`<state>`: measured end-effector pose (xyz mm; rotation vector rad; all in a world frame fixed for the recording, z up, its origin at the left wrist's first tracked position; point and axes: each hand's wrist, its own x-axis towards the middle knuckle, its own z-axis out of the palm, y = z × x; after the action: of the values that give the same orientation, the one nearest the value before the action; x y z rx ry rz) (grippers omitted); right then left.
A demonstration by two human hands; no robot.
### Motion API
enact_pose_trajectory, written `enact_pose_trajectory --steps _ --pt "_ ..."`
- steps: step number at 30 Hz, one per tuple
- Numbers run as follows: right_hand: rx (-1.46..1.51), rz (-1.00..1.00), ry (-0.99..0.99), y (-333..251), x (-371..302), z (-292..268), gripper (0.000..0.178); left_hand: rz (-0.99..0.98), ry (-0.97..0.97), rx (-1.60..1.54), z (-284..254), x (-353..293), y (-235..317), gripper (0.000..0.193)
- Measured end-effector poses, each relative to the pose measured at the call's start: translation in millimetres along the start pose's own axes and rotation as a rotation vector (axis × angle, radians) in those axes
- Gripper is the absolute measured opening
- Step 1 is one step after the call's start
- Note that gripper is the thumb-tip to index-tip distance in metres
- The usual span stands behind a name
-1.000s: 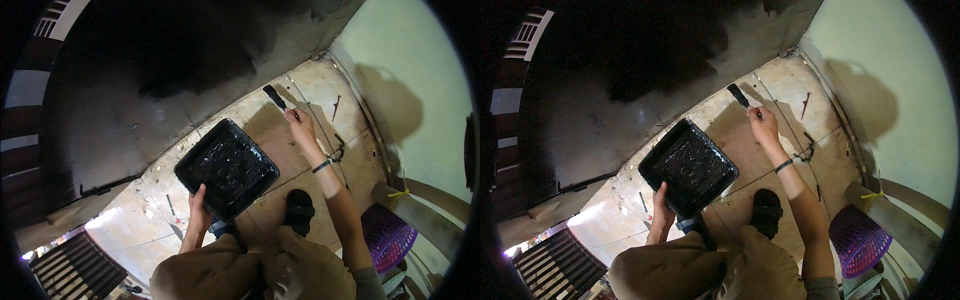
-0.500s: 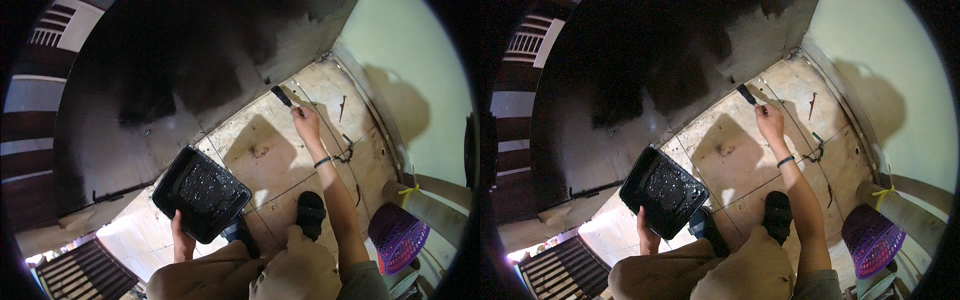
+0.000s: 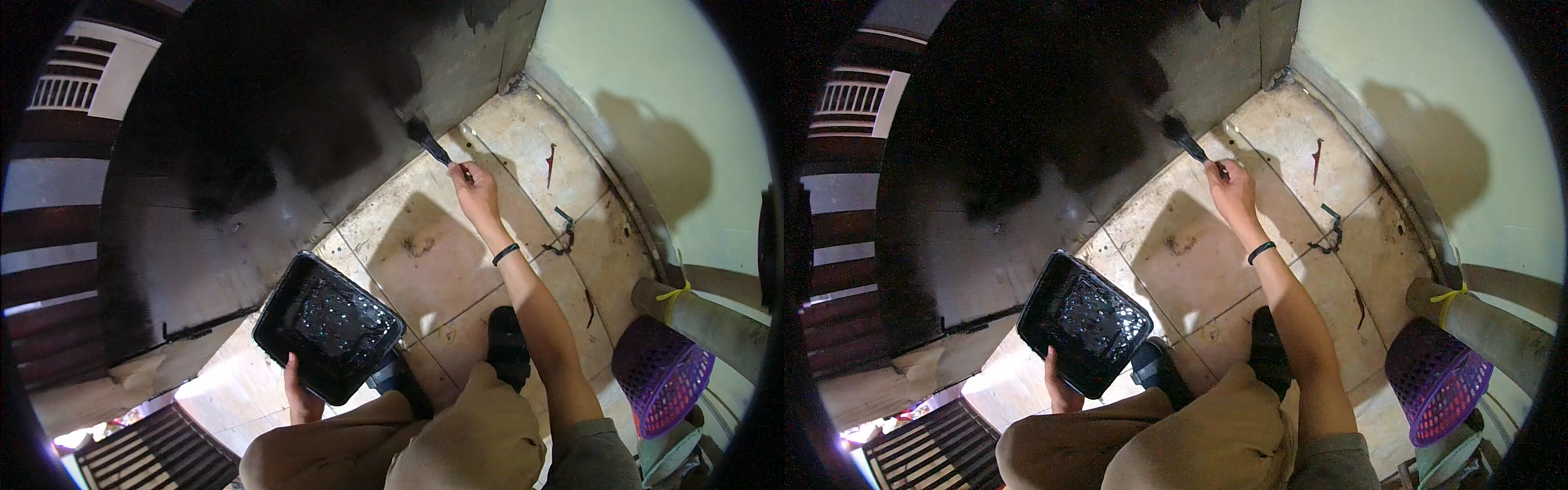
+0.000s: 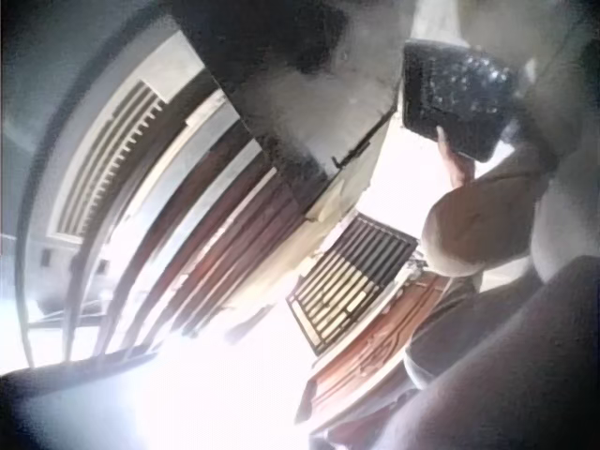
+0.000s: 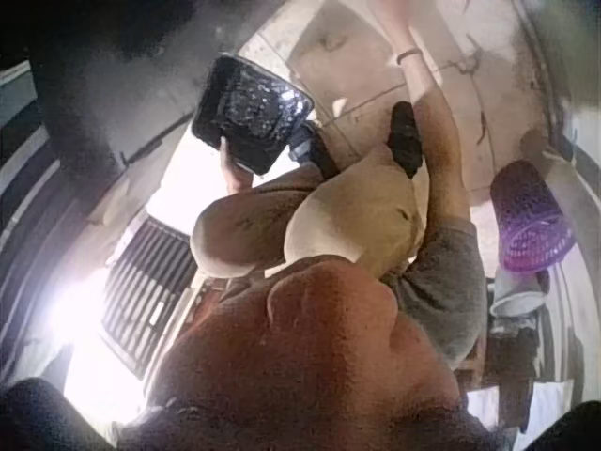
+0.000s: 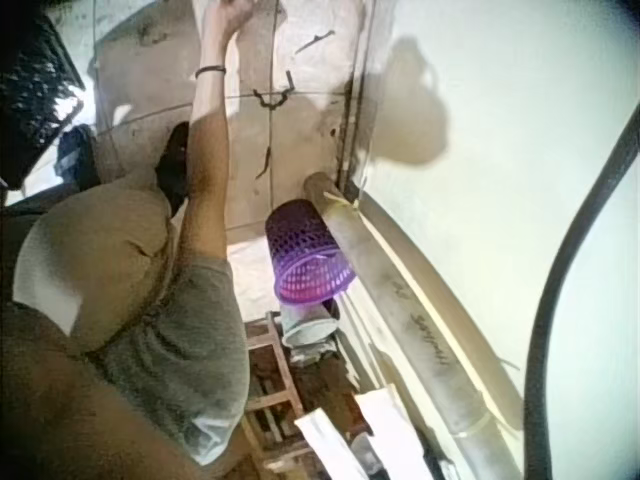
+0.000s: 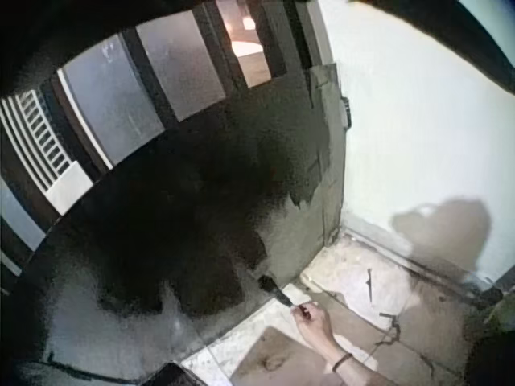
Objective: The person paints the lower surface of a black metal gate using a paintbrush dipped into a small container of black paint.
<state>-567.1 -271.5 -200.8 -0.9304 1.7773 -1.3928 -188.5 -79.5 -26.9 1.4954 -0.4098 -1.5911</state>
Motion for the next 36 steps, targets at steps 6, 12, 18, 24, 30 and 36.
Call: enact_pose_trajectory --steps 6,12,18,24,30,36 --pt "-0.194 0.152 0.107 19 -9 0 0.033 0.023 0.01 0.04 5 -7 6 0.07" --pt "0.062 -0.098 0.035 -106 -12 -7 0.031 0.013 0.018 0.009 3 -5 1 0.069" --pt "0.138 -0.107 0.008 -79 -14 -9 0.033 0.023 0.021 0.02 10 -2 3 0.07" --pt "-0.123 0.141 0.038 -13 -9 1 0.033 0.06 0.017 0.024 4 -2 3 0.068" --pt "0.036 -0.054 -0.036 -102 -14 -3 0.033 0.034 0.014 0.016 8 -4 4 0.069" --pt "0.266 0.001 0.03 -99 -7 -7 0.035 0.033 0.017 0.021 6 -5 7 0.071"
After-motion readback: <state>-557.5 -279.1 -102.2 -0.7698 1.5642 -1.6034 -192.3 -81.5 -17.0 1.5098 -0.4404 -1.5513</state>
